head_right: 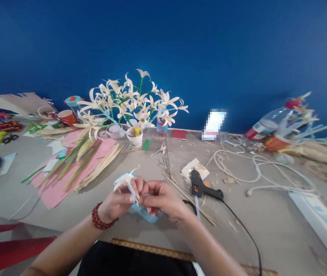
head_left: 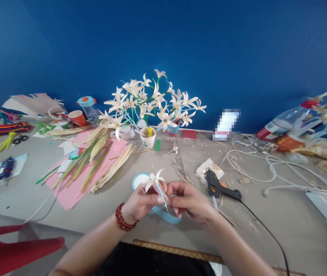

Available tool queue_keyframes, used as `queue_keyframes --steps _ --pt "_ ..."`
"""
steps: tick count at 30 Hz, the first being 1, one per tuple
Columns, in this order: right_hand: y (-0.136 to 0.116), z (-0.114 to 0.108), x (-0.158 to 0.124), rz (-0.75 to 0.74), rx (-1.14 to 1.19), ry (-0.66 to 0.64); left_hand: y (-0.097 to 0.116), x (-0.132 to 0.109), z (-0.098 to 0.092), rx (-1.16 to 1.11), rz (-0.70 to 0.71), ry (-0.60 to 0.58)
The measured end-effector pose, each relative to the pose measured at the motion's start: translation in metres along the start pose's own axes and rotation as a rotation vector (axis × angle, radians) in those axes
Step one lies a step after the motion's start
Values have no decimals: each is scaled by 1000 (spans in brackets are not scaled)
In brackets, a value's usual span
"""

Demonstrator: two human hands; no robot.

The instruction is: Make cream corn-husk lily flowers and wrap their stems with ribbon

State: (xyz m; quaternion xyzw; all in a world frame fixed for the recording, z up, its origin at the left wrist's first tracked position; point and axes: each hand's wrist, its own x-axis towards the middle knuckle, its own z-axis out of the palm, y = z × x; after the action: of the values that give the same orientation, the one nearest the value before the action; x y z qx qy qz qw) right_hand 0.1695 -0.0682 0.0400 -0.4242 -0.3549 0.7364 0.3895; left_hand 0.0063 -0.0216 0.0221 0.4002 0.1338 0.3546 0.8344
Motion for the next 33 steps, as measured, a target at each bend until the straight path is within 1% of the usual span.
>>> queue_keyframes --steps 5,9,14,19,23,29,33 --pt "1 -1 0 -57 -6 42 -1 -1 0 -34 21 -8" --pt "1 -2 0 -82 -8 47 -2 -1 -1 -66 13 -4" --pt "0 0 0 -148 -24 68 -4 0 -2 -73 25 43" --pt "-3 2 1 -190 -108 135 -4 1 -2 -61 38 81" --pt "-4 3 1 -236 -167 162 -2 1 0 -40 44 118" --pt "-5 2 1 -426 -326 254 -1 2 0 -24 73 137" --pt "-7 3 0 -494 -400 268 -2 2 0 -26 83 134"
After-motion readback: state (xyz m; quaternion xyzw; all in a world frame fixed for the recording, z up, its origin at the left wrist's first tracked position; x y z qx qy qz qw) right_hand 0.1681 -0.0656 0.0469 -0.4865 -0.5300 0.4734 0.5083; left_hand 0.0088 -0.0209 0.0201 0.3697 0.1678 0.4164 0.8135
